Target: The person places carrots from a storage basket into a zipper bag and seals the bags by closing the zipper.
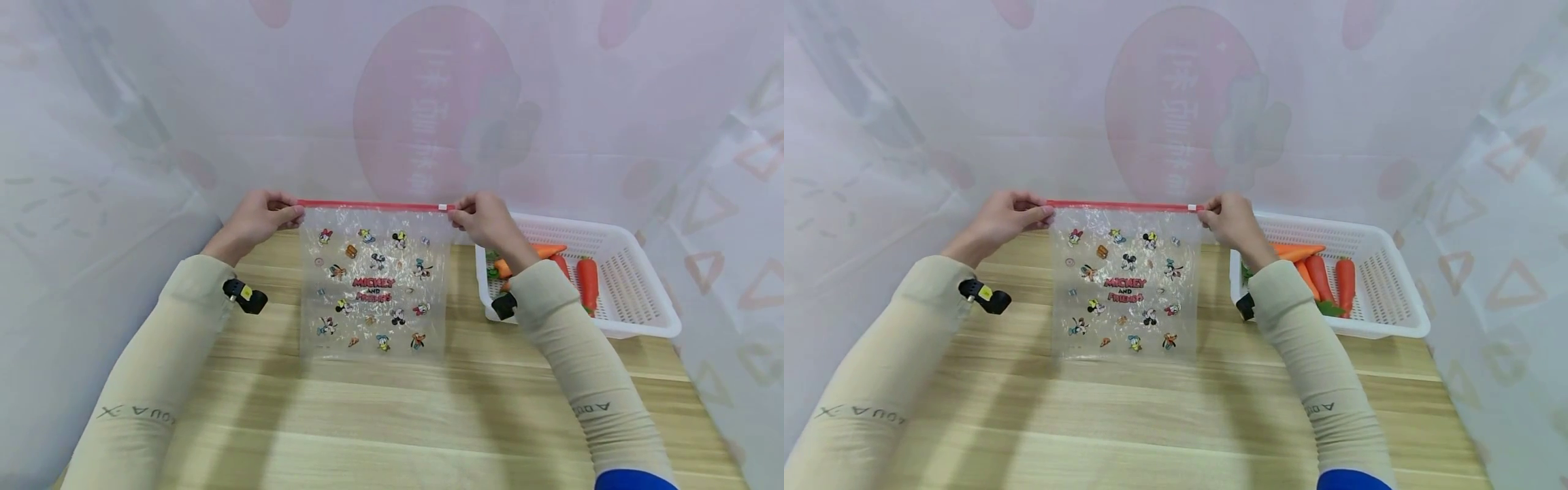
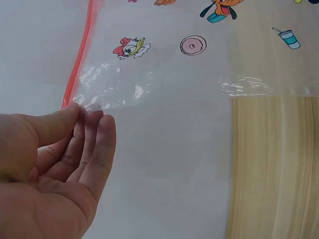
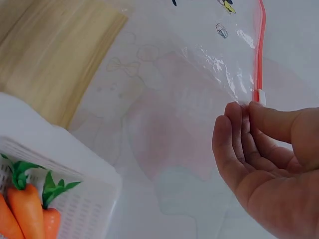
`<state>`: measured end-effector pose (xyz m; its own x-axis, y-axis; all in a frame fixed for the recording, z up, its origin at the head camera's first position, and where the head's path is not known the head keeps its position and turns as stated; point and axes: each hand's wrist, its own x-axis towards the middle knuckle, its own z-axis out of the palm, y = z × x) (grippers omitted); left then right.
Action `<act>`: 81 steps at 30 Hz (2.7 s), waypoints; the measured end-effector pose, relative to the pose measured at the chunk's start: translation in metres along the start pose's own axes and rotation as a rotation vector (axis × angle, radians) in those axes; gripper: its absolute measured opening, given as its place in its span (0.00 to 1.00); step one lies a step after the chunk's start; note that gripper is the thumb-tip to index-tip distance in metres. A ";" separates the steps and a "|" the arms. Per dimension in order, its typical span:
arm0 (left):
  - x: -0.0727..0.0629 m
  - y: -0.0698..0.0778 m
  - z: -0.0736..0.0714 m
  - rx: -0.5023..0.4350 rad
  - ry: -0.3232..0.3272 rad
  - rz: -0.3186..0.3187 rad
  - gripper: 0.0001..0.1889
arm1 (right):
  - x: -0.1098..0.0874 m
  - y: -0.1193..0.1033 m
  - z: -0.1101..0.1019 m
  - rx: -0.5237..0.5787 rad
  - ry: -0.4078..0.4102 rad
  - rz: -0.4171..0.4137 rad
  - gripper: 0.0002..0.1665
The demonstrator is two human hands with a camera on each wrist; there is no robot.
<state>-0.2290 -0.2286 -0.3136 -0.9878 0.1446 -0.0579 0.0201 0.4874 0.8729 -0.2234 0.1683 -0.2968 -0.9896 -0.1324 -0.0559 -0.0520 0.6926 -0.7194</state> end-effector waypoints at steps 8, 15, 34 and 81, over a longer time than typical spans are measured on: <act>-0.007 0.013 -0.006 -0.017 0.005 0.081 0.16 | -0.008 -0.008 -0.020 -0.002 -0.008 -0.047 0.14; -0.015 0.020 -0.007 0.040 0.043 0.150 0.15 | -0.018 -0.009 -0.029 -0.038 0.002 -0.114 0.13; -0.048 0.019 -0.002 0.121 0.184 0.477 0.06 | -0.044 0.003 -0.036 -0.032 0.196 -0.440 0.09; -0.142 -0.094 0.050 0.113 -0.330 0.429 0.10 | -0.134 0.124 0.068 0.037 -0.005 -0.522 0.13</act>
<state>-0.0834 -0.2517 -0.4120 -0.7871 0.6036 0.1270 0.4446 0.4124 0.7952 -0.0886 0.2240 -0.4256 -0.8322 -0.4572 0.3136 -0.5338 0.5079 -0.6761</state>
